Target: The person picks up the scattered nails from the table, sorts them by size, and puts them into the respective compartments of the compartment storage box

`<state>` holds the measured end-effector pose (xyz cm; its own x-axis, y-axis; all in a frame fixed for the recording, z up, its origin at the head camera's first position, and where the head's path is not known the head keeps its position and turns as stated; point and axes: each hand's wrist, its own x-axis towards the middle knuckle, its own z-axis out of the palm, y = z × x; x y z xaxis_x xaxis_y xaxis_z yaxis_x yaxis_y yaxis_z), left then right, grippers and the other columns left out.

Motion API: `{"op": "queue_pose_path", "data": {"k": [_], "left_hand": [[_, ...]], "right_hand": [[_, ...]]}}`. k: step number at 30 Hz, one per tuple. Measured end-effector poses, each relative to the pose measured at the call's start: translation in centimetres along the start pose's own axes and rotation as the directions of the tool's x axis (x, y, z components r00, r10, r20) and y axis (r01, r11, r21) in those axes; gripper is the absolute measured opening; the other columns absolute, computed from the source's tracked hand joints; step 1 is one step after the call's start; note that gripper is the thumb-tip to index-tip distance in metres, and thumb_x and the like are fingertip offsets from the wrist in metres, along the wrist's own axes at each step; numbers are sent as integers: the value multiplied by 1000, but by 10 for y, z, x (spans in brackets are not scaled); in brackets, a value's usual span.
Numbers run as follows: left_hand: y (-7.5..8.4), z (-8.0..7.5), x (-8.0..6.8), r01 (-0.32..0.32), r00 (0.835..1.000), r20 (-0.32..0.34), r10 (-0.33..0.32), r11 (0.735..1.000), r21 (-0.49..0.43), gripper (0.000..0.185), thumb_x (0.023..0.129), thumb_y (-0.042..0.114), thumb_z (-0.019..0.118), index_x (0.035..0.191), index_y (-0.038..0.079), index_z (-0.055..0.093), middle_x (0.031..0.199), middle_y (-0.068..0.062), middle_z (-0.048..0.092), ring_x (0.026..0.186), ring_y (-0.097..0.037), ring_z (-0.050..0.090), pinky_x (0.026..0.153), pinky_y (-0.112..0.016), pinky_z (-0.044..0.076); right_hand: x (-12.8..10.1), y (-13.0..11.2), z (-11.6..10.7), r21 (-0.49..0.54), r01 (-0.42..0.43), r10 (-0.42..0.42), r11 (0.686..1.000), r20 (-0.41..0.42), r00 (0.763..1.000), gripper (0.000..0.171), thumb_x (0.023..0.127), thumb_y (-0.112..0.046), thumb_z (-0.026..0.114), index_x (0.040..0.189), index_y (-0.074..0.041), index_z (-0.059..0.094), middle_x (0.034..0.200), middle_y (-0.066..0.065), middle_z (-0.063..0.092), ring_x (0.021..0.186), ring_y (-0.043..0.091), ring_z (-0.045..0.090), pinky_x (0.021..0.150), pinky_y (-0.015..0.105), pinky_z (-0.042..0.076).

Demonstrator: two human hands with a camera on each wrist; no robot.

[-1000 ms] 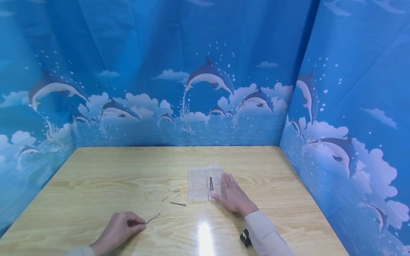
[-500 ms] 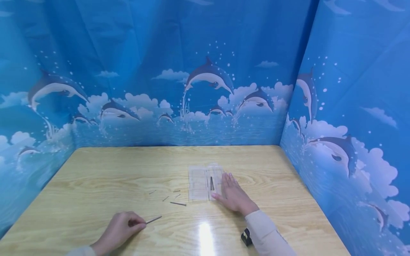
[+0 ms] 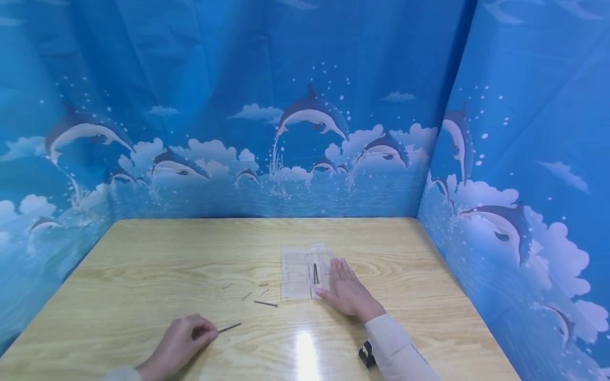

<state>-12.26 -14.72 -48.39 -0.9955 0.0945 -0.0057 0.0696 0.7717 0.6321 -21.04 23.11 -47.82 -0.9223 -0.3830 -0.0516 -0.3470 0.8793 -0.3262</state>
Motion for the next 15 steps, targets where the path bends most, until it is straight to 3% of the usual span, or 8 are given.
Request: {"op": "queue_pose_path", "data": {"k": [5,9,15], "left_hand": [[1,0,1,9,1000,-29,-10,999,-36,12,76,10,77,78,17,68,72,10,62,66,-3,53,59,-17,45],[3,-1,2,-21,998,-68,15,995,-93,11,76,9,77,79,16,69,73,10,65,66,-2,55,61,-18,47],[10,-3,8,-41,994,-101,33,996,-83,10,76,10,77,81,17,70,74,10,67,68,-2,58,63,-18,48]], "right_hand": [[0,-1,-1,2,0,0,1000,2,1000,86,98,-51,44,147,11,12,155,28,10,144,41,6,117,50,12],[-1,-1,-2,-1,-3,3,1000,9,1000,86,98,-51,44,147,11,11,155,28,10,145,40,5,117,50,12],[-1,-1,-1,-5,-6,6,1000,13,1000,87,97,-53,44,147,10,10,155,27,9,145,40,5,117,49,12]]}}
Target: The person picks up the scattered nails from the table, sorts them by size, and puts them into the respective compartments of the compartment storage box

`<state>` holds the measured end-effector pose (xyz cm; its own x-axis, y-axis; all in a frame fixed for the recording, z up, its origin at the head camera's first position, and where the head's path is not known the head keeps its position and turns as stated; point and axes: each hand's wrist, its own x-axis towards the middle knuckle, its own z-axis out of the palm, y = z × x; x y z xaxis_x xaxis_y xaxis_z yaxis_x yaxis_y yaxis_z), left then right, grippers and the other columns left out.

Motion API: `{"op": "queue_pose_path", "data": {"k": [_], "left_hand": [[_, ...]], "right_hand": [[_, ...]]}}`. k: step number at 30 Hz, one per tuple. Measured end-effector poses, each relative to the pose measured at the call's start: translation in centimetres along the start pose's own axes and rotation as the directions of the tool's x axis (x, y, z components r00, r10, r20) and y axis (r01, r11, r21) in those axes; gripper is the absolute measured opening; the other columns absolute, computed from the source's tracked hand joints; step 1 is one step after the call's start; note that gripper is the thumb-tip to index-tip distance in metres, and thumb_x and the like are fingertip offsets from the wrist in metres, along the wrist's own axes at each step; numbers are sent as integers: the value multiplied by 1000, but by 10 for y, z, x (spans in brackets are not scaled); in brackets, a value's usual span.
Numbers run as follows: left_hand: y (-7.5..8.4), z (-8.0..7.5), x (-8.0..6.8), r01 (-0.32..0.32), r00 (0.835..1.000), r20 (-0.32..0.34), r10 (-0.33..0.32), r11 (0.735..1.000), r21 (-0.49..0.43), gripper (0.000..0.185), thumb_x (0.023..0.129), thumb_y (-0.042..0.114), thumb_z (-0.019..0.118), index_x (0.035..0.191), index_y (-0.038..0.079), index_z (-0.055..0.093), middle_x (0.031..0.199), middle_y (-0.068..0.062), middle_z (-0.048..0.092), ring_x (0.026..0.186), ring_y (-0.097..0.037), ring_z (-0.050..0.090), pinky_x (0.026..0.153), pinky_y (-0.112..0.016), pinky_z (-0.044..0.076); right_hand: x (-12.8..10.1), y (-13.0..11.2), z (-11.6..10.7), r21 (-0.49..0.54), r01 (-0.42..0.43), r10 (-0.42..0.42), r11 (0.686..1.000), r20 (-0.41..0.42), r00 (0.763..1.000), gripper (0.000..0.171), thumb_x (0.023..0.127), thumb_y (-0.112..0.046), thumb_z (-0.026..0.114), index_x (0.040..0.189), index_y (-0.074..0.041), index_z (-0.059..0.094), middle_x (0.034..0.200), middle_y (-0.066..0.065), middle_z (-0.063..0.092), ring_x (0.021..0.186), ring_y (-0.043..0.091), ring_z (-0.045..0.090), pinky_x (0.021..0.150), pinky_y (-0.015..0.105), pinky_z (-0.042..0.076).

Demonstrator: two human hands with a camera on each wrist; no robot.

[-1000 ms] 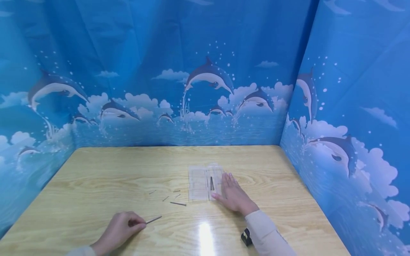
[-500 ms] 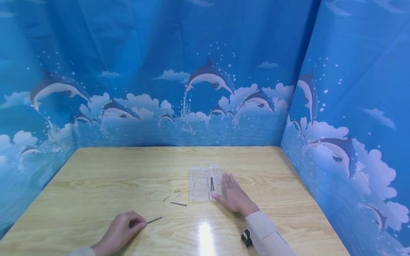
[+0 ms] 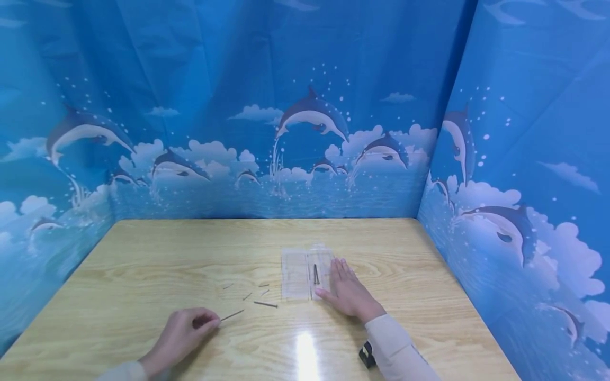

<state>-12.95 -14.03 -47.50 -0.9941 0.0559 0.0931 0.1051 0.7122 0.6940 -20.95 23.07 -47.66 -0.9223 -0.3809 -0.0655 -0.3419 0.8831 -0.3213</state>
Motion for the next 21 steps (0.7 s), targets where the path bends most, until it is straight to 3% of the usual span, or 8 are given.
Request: {"op": "queue_pose_path", "data": {"k": [6,17,21], "left_hand": [[8,4,5,-10,1000,-20,9,997,-76,10,77,11,77,81,16,70,75,9,68,70,-4,60,67,-19,51],[28,14,27,107,994,42,-99,957,-269,7,82,16,73,87,12,70,80,4,69,73,-9,61,67,-21,51],[37,18,36,149,989,59,-137,928,-342,11,82,17,74,89,9,71,80,2,69,74,-11,61,67,-23,52]], "right_hand": [[1,2,1,2,5,-5,1000,-4,1000,88,97,-54,44,147,10,10,155,28,9,145,40,5,117,49,12],[1,2,0,0,2,-2,1000,0,1000,87,97,-53,43,148,9,8,156,27,8,145,40,5,117,49,12],[1,2,0,4,6,-6,1000,5,1000,87,97,-52,44,147,10,8,155,28,8,144,41,4,117,50,12]]}}
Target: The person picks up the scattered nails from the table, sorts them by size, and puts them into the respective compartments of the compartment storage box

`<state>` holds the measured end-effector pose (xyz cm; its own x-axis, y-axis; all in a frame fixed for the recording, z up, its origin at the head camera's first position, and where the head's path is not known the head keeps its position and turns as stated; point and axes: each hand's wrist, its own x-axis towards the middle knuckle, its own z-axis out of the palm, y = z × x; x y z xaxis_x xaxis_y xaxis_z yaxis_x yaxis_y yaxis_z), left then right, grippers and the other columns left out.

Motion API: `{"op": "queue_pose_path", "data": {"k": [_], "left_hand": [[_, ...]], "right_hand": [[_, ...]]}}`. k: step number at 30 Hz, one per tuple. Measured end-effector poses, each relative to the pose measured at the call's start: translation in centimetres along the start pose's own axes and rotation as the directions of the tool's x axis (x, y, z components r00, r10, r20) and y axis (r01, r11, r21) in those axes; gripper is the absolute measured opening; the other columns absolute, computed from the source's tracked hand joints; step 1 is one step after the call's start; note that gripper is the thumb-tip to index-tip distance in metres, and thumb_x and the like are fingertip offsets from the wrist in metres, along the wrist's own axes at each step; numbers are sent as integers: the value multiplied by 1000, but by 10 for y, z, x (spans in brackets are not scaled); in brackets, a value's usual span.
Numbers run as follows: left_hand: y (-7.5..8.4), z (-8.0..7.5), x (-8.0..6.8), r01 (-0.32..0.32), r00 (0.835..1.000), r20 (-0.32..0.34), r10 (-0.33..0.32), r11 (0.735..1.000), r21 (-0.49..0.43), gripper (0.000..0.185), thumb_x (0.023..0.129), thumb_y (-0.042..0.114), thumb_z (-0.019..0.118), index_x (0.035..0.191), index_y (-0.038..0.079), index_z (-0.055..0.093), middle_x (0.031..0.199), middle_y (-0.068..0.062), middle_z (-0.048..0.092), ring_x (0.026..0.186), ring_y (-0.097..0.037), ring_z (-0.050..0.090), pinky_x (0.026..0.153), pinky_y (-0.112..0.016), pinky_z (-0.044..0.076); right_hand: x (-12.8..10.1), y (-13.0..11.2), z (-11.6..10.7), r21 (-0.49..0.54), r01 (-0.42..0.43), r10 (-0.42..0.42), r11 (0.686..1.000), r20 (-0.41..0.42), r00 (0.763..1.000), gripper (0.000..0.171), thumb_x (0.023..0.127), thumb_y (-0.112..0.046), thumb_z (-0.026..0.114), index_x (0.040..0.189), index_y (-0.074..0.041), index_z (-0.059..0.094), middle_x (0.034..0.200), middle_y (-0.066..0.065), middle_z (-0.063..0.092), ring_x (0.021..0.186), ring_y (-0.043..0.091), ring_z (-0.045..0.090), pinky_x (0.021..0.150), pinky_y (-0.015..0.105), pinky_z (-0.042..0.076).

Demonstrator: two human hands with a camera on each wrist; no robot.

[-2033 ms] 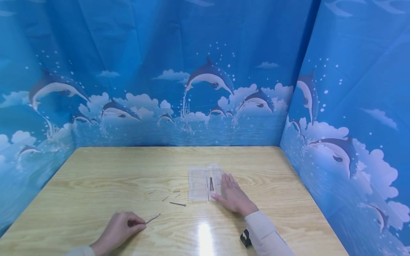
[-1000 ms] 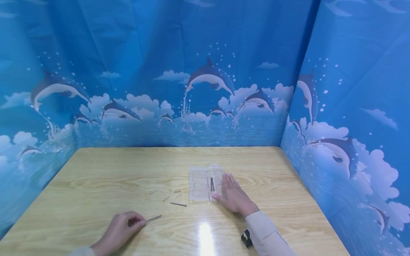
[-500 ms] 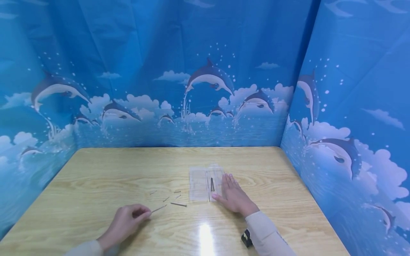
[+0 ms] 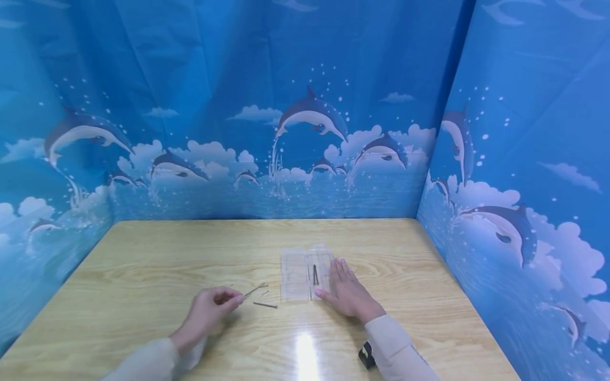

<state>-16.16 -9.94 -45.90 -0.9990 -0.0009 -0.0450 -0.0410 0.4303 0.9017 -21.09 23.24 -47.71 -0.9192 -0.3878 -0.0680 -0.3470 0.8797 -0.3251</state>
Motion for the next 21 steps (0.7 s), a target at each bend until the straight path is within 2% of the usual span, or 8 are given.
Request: {"op": "queue_pose_path", "data": {"k": [3,7,14,17,21], "left_hand": [[7,6,7,41,999,7,-40,998,-54,15,82,20,75,92,9,71,82,0,70,76,-12,63,69,-26,53],[17,17,16,69,998,14,-68,994,-80,20,82,25,75,95,10,72,85,0,71,77,-12,65,72,-29,55],[33,39,32,79,996,50,-72,985,-157,22,84,31,73,98,13,72,93,0,70,84,-13,65,79,-35,55],[39,49,38,74,996,58,-64,979,-189,22,85,30,72,98,13,72,93,-2,71,84,-15,66,81,-38,55],[45,63,46,56,998,47,-46,974,-221,17,85,25,73,95,11,72,91,-3,72,83,-15,67,79,-35,56]], "right_hand": [[0,0,0,3,0,0,1000,-5,1000,87,98,-51,44,147,11,9,155,29,8,144,41,5,116,51,12],[0,-1,0,-5,-6,6,1000,0,1000,87,98,-52,43,148,10,9,155,28,8,145,40,5,117,50,12],[-1,1,2,-1,-19,19,1000,6,1000,88,97,-55,43,148,8,8,156,26,8,145,39,4,117,49,12],[-1,1,3,-1,-18,18,1000,6,1000,89,96,-57,41,148,7,8,156,25,7,145,38,4,117,48,11],[0,1,4,-2,-15,15,1000,-4,1000,90,96,-58,41,148,8,8,156,26,8,145,38,4,117,48,11]]}}
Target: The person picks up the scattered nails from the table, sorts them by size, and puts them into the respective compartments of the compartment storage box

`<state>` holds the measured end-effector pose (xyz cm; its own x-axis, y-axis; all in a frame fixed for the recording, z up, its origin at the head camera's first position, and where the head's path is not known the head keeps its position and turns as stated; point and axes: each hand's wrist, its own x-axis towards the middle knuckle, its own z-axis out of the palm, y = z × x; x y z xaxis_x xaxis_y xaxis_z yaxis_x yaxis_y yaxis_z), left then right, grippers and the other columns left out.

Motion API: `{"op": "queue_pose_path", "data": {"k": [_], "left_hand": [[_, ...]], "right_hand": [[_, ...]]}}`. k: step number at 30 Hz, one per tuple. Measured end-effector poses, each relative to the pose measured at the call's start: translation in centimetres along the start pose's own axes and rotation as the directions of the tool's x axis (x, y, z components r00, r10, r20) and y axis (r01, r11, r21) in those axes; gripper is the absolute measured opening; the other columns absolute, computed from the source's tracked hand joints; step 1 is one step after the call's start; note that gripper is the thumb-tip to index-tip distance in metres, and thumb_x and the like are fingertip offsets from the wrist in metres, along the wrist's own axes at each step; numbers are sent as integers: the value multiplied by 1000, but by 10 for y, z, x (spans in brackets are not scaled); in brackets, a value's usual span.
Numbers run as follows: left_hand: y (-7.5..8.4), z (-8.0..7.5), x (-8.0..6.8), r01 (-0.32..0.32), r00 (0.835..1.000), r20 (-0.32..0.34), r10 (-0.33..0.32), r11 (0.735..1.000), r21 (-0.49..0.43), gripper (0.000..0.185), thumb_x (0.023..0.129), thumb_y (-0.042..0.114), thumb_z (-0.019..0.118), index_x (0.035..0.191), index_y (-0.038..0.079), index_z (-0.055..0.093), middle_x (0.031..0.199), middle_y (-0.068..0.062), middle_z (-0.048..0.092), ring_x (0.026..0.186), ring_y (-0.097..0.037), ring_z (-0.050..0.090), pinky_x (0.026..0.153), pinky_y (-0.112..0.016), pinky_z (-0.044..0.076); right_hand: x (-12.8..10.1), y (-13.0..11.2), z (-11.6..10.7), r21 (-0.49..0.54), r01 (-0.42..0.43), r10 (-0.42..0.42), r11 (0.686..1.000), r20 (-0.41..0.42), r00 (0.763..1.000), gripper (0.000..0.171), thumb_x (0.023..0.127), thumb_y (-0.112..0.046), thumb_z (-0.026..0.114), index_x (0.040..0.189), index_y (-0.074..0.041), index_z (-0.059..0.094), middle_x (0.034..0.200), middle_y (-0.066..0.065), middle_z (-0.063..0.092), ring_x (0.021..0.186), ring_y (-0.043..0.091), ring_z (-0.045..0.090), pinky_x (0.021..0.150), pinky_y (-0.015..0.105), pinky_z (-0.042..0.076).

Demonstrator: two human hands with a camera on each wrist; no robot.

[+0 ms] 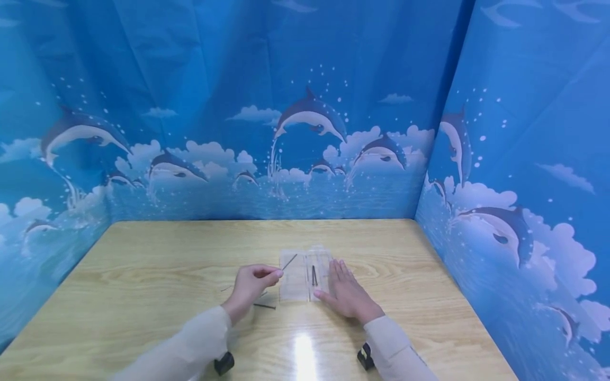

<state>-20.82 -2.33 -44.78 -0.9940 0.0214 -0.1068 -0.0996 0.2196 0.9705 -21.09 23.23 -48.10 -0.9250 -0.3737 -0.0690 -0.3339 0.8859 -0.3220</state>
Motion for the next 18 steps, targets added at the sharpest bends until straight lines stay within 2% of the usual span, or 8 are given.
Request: {"op": "queue_pose_path", "data": {"k": [4,12,18], "left_hand": [[1,12,4,-6,1000,-16,6,1000,0,15,84,24,74,93,13,73,89,-1,72,82,-14,67,75,-30,55],[-2,29,14,-18,1000,-9,19,999,28,10,84,26,74,89,18,74,87,3,70,81,-12,63,72,-30,53],[-5,41,22,-96,995,-11,97,992,76,6,83,21,75,85,16,74,83,3,70,76,-10,63,69,-28,53]], "right_hand": [[0,-1,0,8,-4,4,1000,-2,1000,89,96,-56,42,148,8,9,156,26,9,145,39,5,117,48,12],[-2,-2,-1,20,-7,7,1000,-2,1000,90,96,-58,42,148,8,9,156,26,9,145,39,5,117,48,12],[-1,-2,-1,16,-8,8,1000,-3,1000,90,96,-58,41,148,7,9,156,25,8,145,39,5,117,49,12]]}}
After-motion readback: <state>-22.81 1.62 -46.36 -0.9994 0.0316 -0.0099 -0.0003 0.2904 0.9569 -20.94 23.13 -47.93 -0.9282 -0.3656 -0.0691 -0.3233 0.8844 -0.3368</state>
